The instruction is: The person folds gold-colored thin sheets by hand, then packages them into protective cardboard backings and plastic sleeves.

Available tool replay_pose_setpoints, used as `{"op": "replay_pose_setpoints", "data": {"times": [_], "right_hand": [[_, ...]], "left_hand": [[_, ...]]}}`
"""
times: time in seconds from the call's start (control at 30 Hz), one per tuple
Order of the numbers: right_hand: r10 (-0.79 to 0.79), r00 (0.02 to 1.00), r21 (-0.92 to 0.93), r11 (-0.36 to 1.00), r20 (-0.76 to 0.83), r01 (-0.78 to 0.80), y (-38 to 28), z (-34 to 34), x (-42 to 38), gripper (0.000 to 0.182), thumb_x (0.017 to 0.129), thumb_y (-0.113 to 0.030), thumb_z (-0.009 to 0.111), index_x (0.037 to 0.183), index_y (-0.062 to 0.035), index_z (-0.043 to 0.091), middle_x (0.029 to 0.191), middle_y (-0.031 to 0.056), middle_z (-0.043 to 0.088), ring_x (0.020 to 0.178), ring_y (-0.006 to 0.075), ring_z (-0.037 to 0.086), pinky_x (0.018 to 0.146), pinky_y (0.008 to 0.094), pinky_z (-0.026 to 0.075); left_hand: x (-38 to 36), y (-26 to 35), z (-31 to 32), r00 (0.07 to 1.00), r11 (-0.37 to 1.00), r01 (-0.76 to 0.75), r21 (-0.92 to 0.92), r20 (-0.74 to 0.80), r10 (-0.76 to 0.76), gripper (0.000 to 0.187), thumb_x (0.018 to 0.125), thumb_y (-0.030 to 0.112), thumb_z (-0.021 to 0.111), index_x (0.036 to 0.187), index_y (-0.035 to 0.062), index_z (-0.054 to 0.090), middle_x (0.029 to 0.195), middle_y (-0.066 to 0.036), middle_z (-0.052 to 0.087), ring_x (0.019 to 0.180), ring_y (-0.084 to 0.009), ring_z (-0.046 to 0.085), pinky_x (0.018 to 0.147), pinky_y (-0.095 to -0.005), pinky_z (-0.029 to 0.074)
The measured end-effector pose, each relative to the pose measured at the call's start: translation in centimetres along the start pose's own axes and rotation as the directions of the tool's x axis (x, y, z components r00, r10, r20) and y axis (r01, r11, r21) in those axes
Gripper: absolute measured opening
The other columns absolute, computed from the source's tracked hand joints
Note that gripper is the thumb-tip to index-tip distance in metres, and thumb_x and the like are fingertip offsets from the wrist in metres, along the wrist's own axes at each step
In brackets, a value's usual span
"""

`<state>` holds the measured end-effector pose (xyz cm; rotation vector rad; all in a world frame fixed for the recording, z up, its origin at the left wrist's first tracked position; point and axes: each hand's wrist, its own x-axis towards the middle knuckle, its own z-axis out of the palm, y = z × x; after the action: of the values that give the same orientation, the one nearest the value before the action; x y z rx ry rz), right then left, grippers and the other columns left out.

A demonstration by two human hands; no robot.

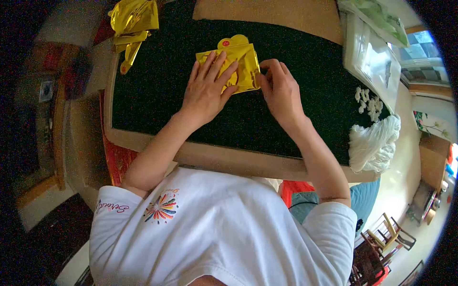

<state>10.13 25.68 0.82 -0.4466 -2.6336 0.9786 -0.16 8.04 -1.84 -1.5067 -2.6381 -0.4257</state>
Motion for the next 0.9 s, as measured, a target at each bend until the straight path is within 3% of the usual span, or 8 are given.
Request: {"op": "replay_pose_setpoints", "data": {"times": [0.07, 0.13, 0.23, 0.37, 0.43, 0.57, 0.63, 0.9], "right_hand": [[0.021, 1.0, 0.062, 0.998, 0.015, -0.022, 0.7, -0.8, 0.0, 0.019, 0.089, -0.004, 0.065, 0.108, -0.003, 0.059, 0.09, 0.01, 0.059, 0.076, 0.0172, 0.061, 0.064, 0.0279, 0.051], [-0.119, 0.989, 0.139, 0.985, 0.092, 0.106, 1.4, -1.2, -0.1, 0.017, 0.089, -0.004, 0.066, 0.105, -0.0012, 0.06, 0.092, 0.0087, 0.058, 0.074, 0.0158, 0.06, 0.063, 0.0261, 0.05], [-0.092, 0.986, 0.129, 0.989, 0.136, 0.075, 1.3, -1.8, -0.4, 0.015, 0.089, -0.005, 0.067, 0.102, -0.0003, 0.06, 0.093, 0.008, 0.058, 0.072, 0.0151, 0.06, 0.062, 0.0262, 0.05], [-0.112, 0.991, 0.151, 0.983, 0.073, 0.1, 1.7, -1.6, -0.8, 0.011, 0.088, -0.004, 0.067, 0.096, 0.0007, 0.061, 0.093, 0.0088, 0.058, 0.07, 0.0158, 0.059, 0.062, 0.0264, 0.05], [-0.092, 0.994, 0.181, 0.98, 0.063, 0.079, 1.5, -1.6, -0.8, 0.008, 0.088, -0.004, 0.067, 0.09, 0.0016, 0.062, 0.091, 0.0095, 0.056, 0.07, 0.0168, 0.059, 0.061, 0.0266, 0.05], [-0.013, 0.994, 0.2, 0.98, 0.11, -0.009, 1.5, -1.6, -0.9, 0.009, 0.086, -0.004, 0.068, 0.087, 0.0021, 0.061, 0.09, 0.0108, 0.055, 0.071, 0.0202, 0.06, 0.061, 0.0283, 0.05], [-0.069, 0.995, 0.132, 0.989, 0.067, 0.06, 1.5, -1.1, -1.0, 0.011, 0.083, -0.003, 0.069, 0.084, 0.0024, 0.06, 0.09, 0.0123, 0.055, 0.073, 0.0252, 0.06, 0.063, 0.0322, 0.051], [-0.1, 0.993, 0.071, 0.993, 0.054, 0.096, 1.3, -0.8, -0.9, 0.013, 0.082, -0.002, 0.068, 0.083, 0.0001, 0.055, 0.093, 0.0141, 0.054, 0.083, 0.0311, 0.058, 0.07, 0.0374, 0.051]], "left_hand": [[0.4, 0.4, -0.9, 1.0, 1.0, -0.018, 0.013, 0.016, 0.017, 0.05, 0.097, 0.038, 0.053, 0.142, 0.0177, 0.048, 0.151, -0.017, 0.036, 0.144, -0.0335, 0.027, 0.116, -0.0568, 0.019], [1.1, 1.0, -2.3, 0.992, 0.997, 0.01, 0.082, 0.121, -0.02, 0.047, 0.094, 0.033, 0.058, 0.136, 0.011, 0.052, 0.147, -0.02, 0.04, 0.144, -0.034, 0.029, 0.115, -0.0582, 0.019], [2.1, 1.4, -2.7, 0.992, 0.996, -0.013, 0.086, 0.127, 0.002, 0.046, 0.091, 0.026, 0.061, 0.131, 0.0061, 0.052, 0.145, -0.021, 0.039, 0.143, -0.0336, 0.03, 0.115, -0.0599, 0.018], [2.5, 0.9, -0.8, 0.993, 0.997, -0.082, -0.003, 0.081, 0.082, 0.049, 0.089, 0.023, 0.063, 0.131, 0.0038, 0.049, 0.146, -0.022, 0.037, 0.143, -0.0327, 0.029, 0.115, -0.0605, 0.018], [2.3, 0.8, -0.1, 0.996, 0.988, -0.077, -0.13, 0.036, 0.082, 0.053, 0.092, 0.026, 0.06, 0.139, 0.0089, 0.043, 0.151, -0.02, 0.032, 0.145, -0.0316, 0.026, 0.115, -0.0609, 0.016], [2.3, 1.3, -0.2, 0.988, 0.991, -0.128, -0.03, 0.088, 0.13, 0.061, 0.095, 0.031, 0.057, 0.15, 0.0174, 0.032, 0.157, -0.016, 0.024, 0.147, -0.0317, 0.02, 0.116, -0.0601, 0.015], [2.5, 1.4, -0.4, 0.983, 0.992, -0.114, -0.047, 0.141, 0.119, 0.058, 0.097, 0.033, 0.053, 0.151, 0.025, 0.033, 0.159, -0.013, 0.021, 0.147, -0.0322, 0.02, 0.116, -0.0598, 0.013], [2.6, 1.5, -0.3, 0.98, 0.991, -0.129, -0.013, 0.149, 0.13, 0.056, 0.096, 0.038, 0.054, 0.149, 0.0271, 0.038, 0.158, -0.013, 0.024, 0.147, -0.0321, 0.021, 0.115, -0.06, 0.014]]}}
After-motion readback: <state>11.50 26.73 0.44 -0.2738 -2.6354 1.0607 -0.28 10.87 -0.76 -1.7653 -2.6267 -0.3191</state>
